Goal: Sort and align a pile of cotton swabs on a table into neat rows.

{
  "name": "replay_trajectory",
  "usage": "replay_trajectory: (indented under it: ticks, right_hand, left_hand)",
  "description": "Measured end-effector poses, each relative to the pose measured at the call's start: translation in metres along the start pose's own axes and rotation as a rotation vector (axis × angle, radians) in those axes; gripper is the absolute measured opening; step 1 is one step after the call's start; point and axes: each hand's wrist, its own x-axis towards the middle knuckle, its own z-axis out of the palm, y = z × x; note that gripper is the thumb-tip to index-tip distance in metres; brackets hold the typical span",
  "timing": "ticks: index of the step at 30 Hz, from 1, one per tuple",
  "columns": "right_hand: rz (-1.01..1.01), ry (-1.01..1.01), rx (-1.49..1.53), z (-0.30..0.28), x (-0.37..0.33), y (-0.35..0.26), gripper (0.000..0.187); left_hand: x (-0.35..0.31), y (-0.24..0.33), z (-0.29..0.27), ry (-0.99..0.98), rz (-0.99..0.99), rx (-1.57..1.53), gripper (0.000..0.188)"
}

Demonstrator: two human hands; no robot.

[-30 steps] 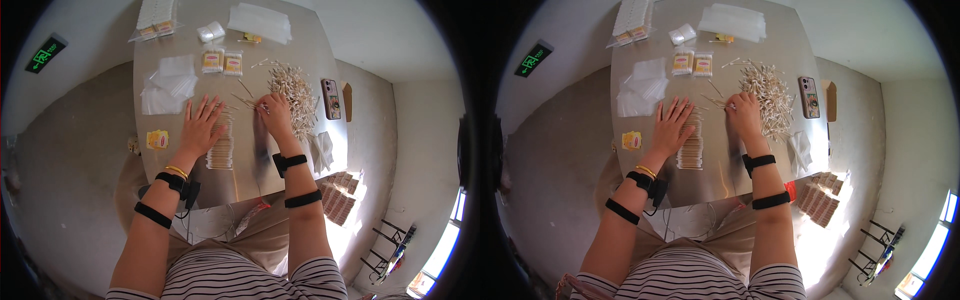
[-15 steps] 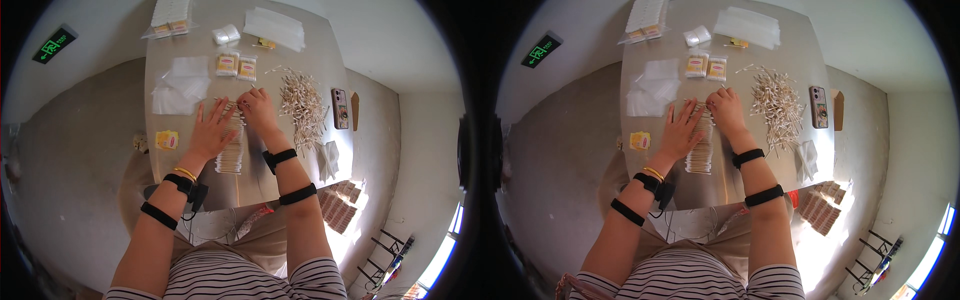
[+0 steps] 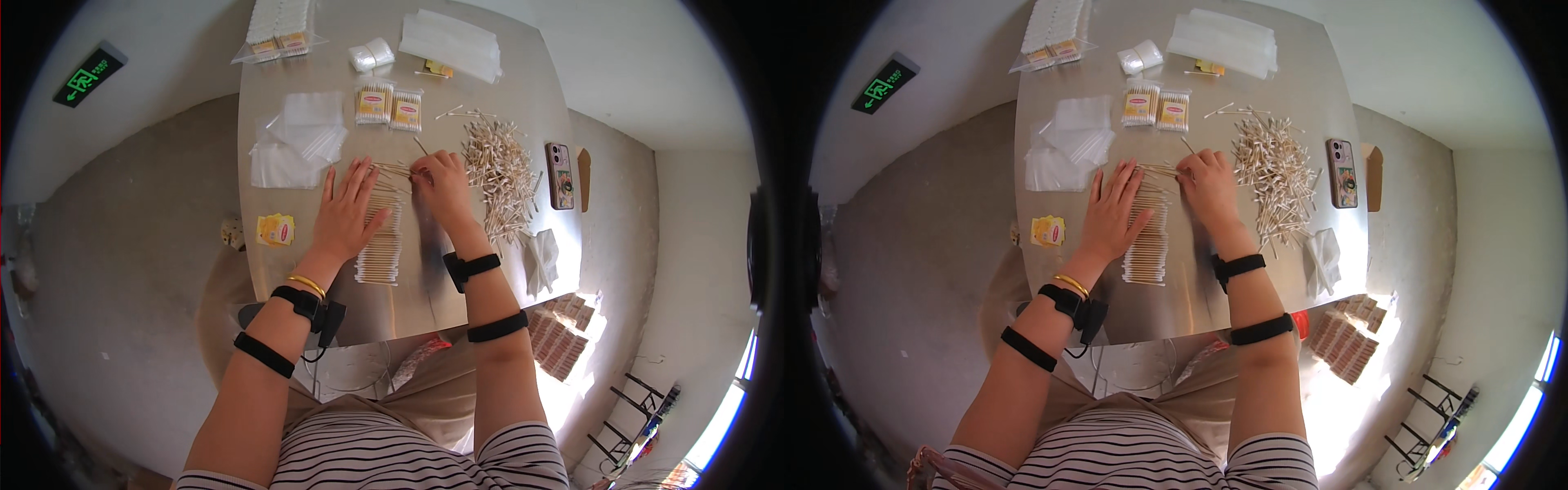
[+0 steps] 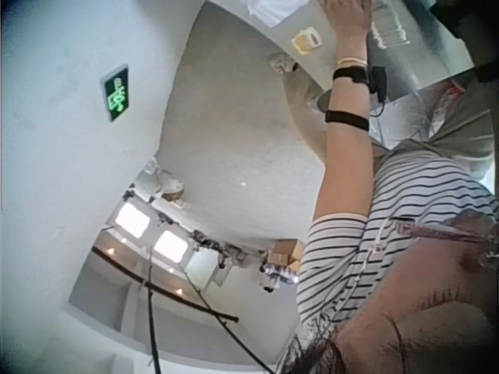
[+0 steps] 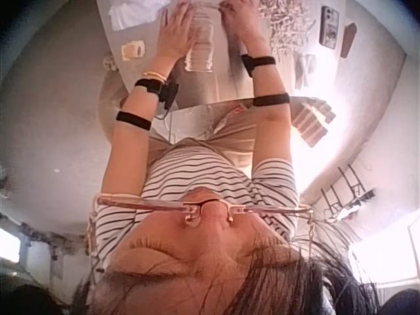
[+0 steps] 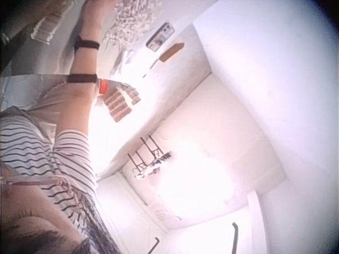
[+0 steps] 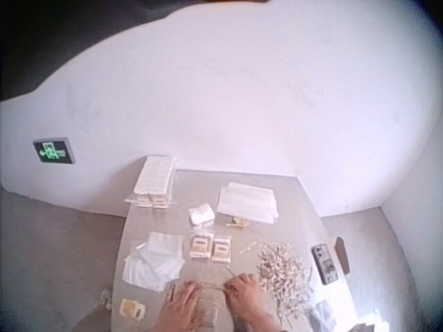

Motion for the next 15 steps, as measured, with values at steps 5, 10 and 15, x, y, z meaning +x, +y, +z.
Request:
replay_trajectory:
  ticks: [5,10,15]
  right_hand:
    - [-0.010,-0.023,0.050,0.0070,0.0056,-0.0021,0.015]
    - [-0.015,-0.033,0.101,0.0066,0.0068,-0.0018,0.014]
    - [-0.006,-0.008,0.120,0.0021,0.0059,-0.0024,0.015]
  left_hand:
    - [0.0006,0.0013,-0.0030,-0.007,0.001,-0.008,0.068]
    - [-0.0004,0.0016,-0.0048,0.041,-0.012,-0.083,0.066]
    - [0.0006,0.0027,-0.0027,0.034,-0.013,-0.012,0.068]
